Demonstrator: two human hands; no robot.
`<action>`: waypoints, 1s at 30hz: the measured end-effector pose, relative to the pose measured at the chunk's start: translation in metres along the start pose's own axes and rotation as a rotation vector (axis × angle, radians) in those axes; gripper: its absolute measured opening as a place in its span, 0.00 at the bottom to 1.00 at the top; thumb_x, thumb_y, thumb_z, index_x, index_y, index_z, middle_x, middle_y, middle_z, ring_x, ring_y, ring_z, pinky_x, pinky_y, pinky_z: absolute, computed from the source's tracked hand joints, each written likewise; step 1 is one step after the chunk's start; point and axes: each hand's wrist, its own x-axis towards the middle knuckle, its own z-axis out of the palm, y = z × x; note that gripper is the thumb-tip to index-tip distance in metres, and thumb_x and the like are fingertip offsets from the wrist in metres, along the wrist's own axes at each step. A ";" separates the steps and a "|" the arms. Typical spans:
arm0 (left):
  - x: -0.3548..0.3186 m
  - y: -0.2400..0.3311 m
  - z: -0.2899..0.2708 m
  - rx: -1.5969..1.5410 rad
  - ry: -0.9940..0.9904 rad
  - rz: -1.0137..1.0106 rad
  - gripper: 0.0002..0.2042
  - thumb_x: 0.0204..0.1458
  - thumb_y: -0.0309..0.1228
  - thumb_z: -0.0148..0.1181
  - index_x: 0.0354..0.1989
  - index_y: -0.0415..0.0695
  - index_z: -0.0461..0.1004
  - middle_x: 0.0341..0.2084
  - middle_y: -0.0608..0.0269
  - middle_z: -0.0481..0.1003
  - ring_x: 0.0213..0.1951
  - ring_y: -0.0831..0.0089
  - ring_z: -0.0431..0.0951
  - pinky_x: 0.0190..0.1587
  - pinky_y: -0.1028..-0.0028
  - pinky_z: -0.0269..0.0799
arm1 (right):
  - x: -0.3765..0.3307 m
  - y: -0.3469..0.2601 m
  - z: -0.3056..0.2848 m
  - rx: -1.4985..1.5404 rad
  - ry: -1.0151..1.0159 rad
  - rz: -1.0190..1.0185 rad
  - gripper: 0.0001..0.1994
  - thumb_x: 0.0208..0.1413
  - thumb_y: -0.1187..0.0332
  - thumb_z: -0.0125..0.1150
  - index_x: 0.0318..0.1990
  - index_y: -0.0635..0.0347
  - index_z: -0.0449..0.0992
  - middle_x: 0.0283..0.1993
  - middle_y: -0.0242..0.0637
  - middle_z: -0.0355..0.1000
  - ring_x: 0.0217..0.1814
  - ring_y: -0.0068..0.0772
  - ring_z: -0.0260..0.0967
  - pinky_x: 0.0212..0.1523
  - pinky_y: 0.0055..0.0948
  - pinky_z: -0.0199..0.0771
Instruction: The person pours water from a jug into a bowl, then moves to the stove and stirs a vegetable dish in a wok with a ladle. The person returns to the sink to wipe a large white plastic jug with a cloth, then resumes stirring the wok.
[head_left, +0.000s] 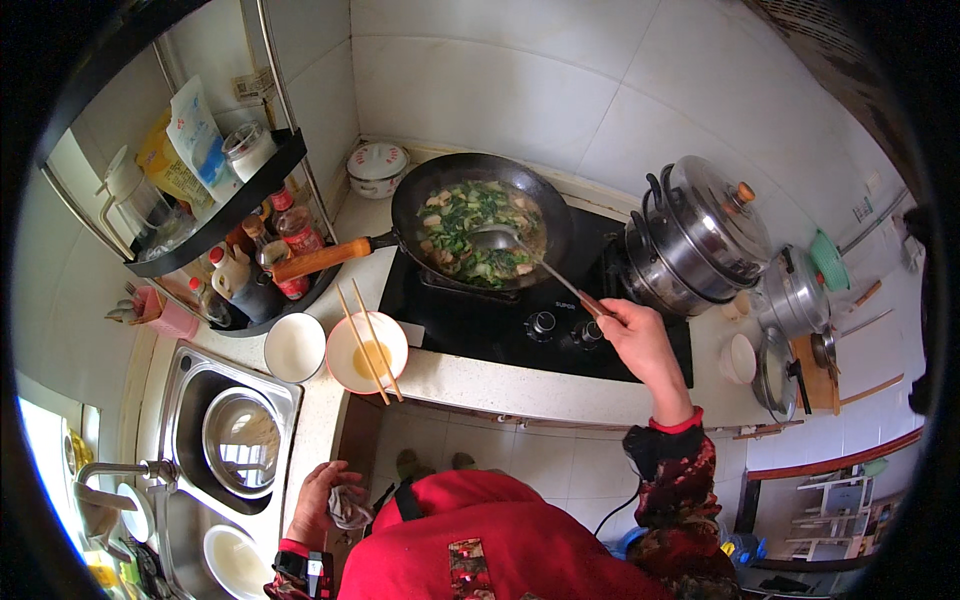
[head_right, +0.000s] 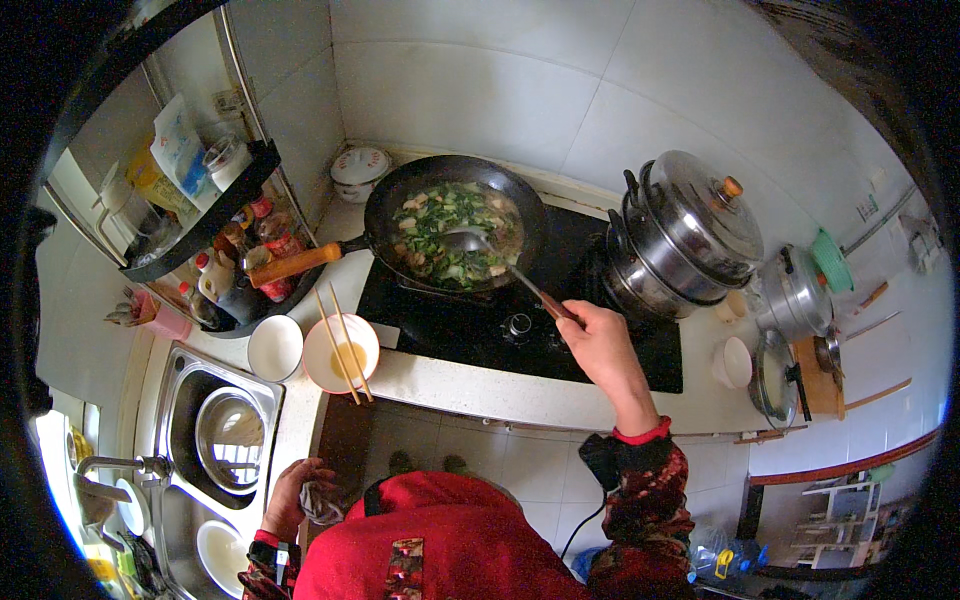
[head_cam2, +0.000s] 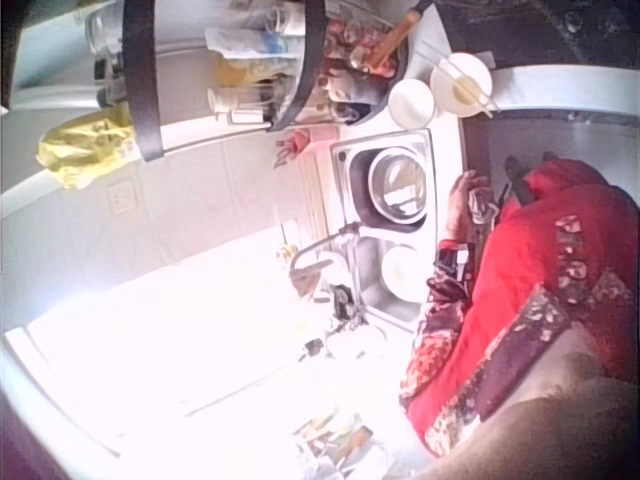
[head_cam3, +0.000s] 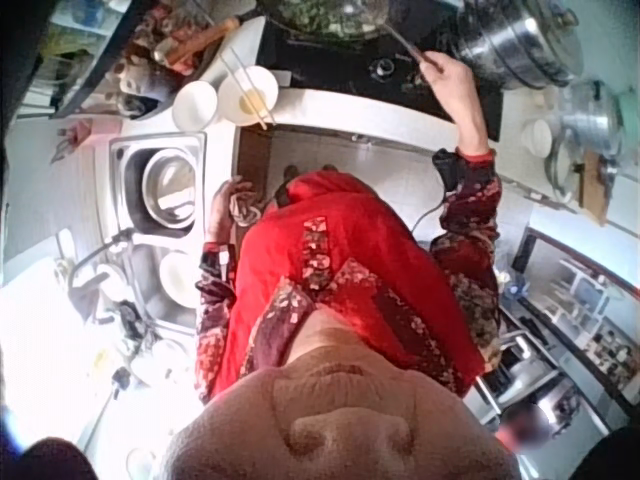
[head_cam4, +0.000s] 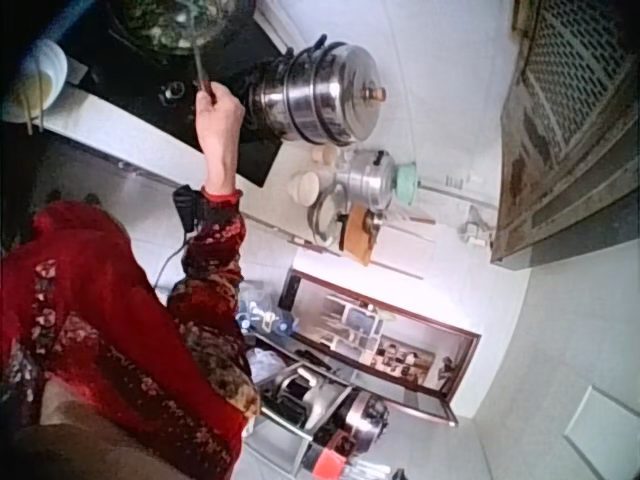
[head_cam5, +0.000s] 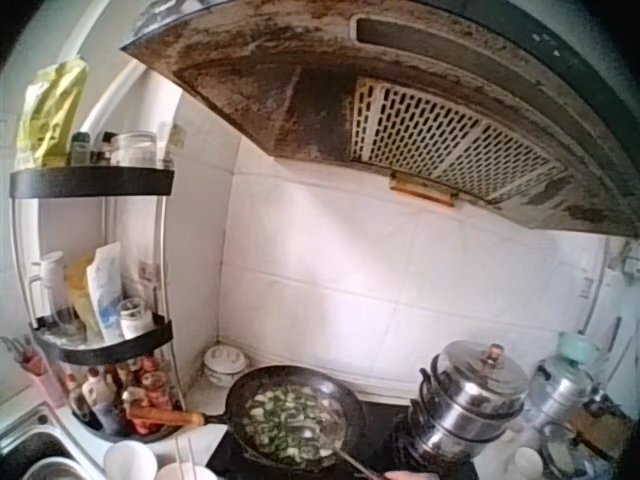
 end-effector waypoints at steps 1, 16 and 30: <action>-0.001 0.001 0.001 0.011 0.007 -0.004 0.15 0.58 0.34 0.55 0.49 0.39 0.67 0.34 0.47 0.77 0.28 0.59 0.80 0.29 0.63 0.78 | -0.004 -0.008 -0.006 0.031 -0.028 0.036 0.13 0.56 0.67 0.60 0.45 0.63 0.78 0.26 0.45 0.74 0.24 0.26 0.67 0.27 0.28 0.68; -0.005 0.001 0.004 0.027 0.025 0.002 0.15 0.57 0.34 0.56 0.48 0.38 0.67 0.34 0.46 0.78 0.27 0.60 0.80 0.28 0.65 0.78 | -0.019 -0.022 -0.010 0.475 -0.326 0.389 0.12 0.60 0.68 0.55 0.47 0.64 0.77 0.25 0.26 0.70 0.20 0.15 0.61 0.22 0.20 0.62; -0.004 -0.002 0.003 0.008 0.013 0.008 0.14 0.58 0.34 0.56 0.47 0.38 0.67 0.31 0.47 0.78 0.26 0.61 0.80 0.26 0.65 0.78 | -0.011 -0.017 0.028 0.036 -0.010 -0.046 0.12 0.57 0.71 0.58 0.48 0.64 0.76 0.24 0.35 0.70 0.26 0.21 0.65 0.28 0.23 0.66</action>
